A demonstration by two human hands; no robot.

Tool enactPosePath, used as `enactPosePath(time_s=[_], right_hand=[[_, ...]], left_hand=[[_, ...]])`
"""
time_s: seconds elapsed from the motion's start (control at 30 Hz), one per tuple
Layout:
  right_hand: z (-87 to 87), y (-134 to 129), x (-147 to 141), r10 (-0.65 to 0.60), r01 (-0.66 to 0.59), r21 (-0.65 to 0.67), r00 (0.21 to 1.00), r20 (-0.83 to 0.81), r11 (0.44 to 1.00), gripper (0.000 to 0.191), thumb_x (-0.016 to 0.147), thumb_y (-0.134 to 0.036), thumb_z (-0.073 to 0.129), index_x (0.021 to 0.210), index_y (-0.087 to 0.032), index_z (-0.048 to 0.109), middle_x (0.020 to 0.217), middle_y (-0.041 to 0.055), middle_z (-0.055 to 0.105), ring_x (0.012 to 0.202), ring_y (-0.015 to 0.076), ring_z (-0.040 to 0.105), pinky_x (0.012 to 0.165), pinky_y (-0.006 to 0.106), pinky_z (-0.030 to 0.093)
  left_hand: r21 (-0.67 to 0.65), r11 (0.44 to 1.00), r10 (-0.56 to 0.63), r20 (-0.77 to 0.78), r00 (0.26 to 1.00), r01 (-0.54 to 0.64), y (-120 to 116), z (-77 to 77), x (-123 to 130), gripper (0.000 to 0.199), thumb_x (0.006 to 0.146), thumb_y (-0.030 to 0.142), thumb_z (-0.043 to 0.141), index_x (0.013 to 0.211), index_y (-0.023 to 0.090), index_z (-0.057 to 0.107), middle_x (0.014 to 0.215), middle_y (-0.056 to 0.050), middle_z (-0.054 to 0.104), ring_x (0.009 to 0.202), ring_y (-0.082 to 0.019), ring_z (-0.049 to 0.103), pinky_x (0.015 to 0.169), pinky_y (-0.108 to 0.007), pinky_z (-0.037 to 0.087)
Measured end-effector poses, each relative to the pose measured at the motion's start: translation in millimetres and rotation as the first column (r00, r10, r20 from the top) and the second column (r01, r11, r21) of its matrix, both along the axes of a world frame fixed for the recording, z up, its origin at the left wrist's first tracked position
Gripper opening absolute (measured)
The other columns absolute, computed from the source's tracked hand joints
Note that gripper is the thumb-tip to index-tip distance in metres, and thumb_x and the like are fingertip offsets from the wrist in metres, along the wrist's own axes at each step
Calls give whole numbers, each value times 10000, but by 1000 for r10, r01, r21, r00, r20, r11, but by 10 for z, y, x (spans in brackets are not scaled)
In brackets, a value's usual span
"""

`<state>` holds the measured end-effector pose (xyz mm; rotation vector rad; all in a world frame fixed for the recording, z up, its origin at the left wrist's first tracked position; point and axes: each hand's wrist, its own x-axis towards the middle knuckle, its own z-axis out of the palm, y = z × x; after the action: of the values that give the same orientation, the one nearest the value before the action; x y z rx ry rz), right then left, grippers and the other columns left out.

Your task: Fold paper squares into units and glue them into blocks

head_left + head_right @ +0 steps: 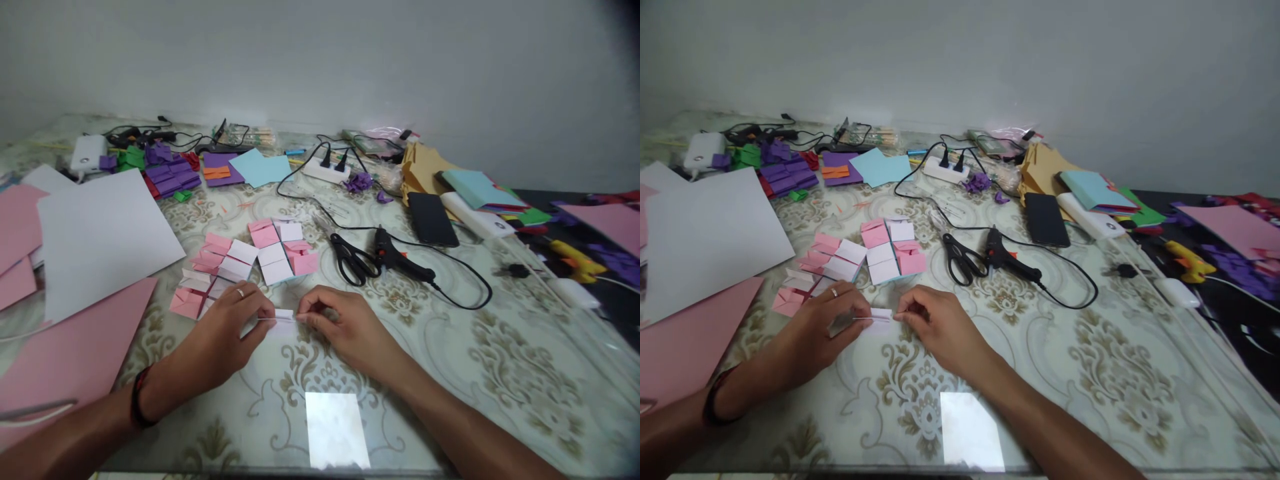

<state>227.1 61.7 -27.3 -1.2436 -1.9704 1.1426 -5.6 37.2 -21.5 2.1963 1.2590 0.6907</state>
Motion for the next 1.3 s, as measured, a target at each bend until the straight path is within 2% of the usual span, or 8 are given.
enactPosePath(time_s=[0.17, 0.3, 0.4, 0.57, 0.83, 0.93, 1.07, 1.3], right_hand=[[50, 1, 2, 10, -11, -35, 999, -37, 999, 143, 944, -224, 621, 823, -191, 688, 746, -7, 692, 682, 140, 590, 647, 250, 421], [86, -6, 9, 0, 1, 29, 999, -33, 1000, 321, 1019, -306, 508, 741, -186, 613, 694, -8, 620, 658, 134, 554, 653, 259, 404], [104, -26, 3, -3, 3, 43, 1000, -15, 999, 392, 1039, -381, 478, 711, -185, 567, 678, -6, 575, 651, 135, 529, 644, 265, 390], [129, -77, -24, 115, -126, -142, 990, -84, 982, 303, 1010, -421, 543, 873, -173, 652, 722, -7, 595, 651, 127, 513, 575, 236, 364], [61, -134, -106, 89, -133, -239, 978, -186, 962, 396, 907, -437, 718, 685, -175, 522, 610, -59, 434, 572, 85, 367, 517, 216, 287], [55, -141, -100, 71, -124, -251, 975, -209, 960, 383, 889, -414, 749, 681, -170, 539, 603, -63, 433, 562, 80, 354, 512, 215, 282], [88, -133, -68, 52, -104, -228, 973, -223, 968, 350, 904, -380, 726, 691, -168, 546, 621, -55, 453, 576, 84, 369, 521, 216, 292], [90, -155, -73, 120, -190, -251, 956, -269, 949, 299, 908, -354, 727, 727, -159, 592, 627, -52, 483, 583, 84, 396, 529, 212, 311]], left_hand=[[-38, 998, 62, 105, 993, -58, -6, 9, -6, 73, 996, 162, 538, 962, 219, 568, 1227, -62, 588, 1199, -200, 576, 1022, -334, 449], [-209, 976, 84, 108, 991, -60, -10, 63, 6, 70, 1016, 223, 516, 971, 239, 566, 1008, 12, 678, 956, -152, 650, 856, -276, 494], [-235, 969, 99, 103, 990, -73, -16, 115, 18, 59, 985, 223, 556, 940, 237, 592, 879, 39, 672, 811, -137, 635, 748, -253, 488], [-187, 981, 92, 169, 981, -60, -43, 117, 23, 40, 967, 211, 603, 954, 245, 619, 891, 54, 693, 837, -118, 653, 771, -223, 492], [-163, 986, 65, 211, 975, -30, -83, 46, 31, 53, 984, 243, 611, 1036, 238, 600, 990, 22, 689, 902, -129, 657, 813, -237, 504], [-239, 971, 63, 178, 982, -19, -76, 73, 26, 123, 989, 310, 618, 1087, 238, 632, 1030, 10, 714, 909, -144, 662, 794, -249, 505], [-431, 902, 34, 62, 998, -4, -60, 140, 16, 292, 1030, 419, 537, 889, 224, 701, 765, 31, 710, 697, -134, 627, 563, -236, 410], [-455, 887, -31, 103, 994, 75, -72, 215, 32, 383, 1044, 443, 513, 802, 202, 688, 736, 27, 715, 677, -118, 626, 584, -240, 397]])
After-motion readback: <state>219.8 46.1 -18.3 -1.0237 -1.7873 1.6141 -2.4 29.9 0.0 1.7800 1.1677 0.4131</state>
